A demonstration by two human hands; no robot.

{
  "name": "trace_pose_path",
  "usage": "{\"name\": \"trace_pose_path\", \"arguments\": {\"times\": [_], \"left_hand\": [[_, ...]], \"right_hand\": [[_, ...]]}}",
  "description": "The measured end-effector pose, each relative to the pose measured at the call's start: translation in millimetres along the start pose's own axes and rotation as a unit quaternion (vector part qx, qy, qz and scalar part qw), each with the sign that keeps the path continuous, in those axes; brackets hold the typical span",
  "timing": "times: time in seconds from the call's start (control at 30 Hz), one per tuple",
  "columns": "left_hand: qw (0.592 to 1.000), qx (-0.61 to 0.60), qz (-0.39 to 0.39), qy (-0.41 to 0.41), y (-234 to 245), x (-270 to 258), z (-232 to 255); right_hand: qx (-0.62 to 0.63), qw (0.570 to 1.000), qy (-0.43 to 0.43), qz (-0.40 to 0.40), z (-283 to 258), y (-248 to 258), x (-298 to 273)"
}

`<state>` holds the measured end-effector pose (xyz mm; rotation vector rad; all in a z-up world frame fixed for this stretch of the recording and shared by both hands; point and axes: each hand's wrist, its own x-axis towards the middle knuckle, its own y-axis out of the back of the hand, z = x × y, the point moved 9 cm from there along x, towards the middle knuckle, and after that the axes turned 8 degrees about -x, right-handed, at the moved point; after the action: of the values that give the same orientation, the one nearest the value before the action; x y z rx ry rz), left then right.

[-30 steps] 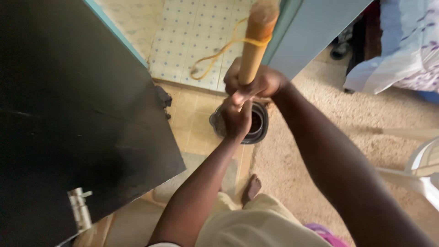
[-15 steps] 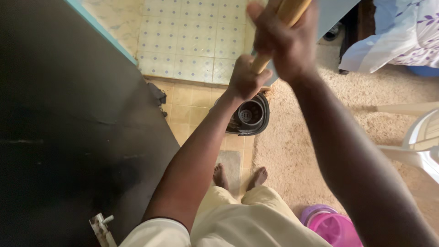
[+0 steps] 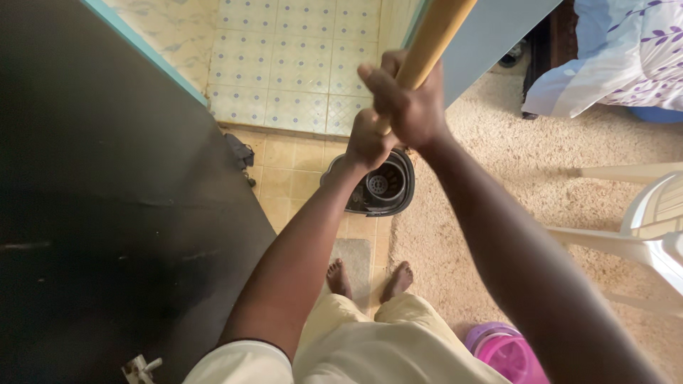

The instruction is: The person mops the tiled floor of a bathroom around a toilet using a mop and a bucket, then picks up a pack of wipes from the toilet tank.

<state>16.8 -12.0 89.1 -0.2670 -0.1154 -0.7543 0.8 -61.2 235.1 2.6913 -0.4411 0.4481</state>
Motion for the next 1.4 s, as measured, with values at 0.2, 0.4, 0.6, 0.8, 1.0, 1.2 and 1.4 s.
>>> {"name": "trace_pose_path", "arguments": {"times": [0.2, 0.4, 0.6, 0.8, 1.0, 1.2, 1.4], "left_hand": [[0.996, -0.065, 0.038, 0.044, -5, 3, -24], [0.993, 0.084, 0.041, 0.073, -23, 4, -13], [0.996, 0.077, 0.027, 0.037, -37, 8, 31], [0.996, 0.071, 0.053, 0.023, -42, -4, 65], [0.997, 0.045, 0.061, 0.006, -27, -26, 27], [0.993, 0.076, 0.079, 0.035, -24, -34, -34], [0.998, 0.058, 0.024, -0.004, -32, -27, -44]], "right_hand": [[0.104, 0.994, -0.013, -0.018, 18, 5, -2], [0.110, 0.993, -0.001, -0.050, 22, 26, -13], [-0.132, 0.934, 0.332, 0.001, -56, 44, -7], [0.110, 0.992, 0.003, -0.058, -56, 54, -4], [0.026, 0.998, -0.001, -0.065, -22, 16, -21], [0.066, 0.997, -0.033, -0.019, 12, 8, -56], [0.107, 0.991, -0.074, -0.037, 40, 13, -57]]}}
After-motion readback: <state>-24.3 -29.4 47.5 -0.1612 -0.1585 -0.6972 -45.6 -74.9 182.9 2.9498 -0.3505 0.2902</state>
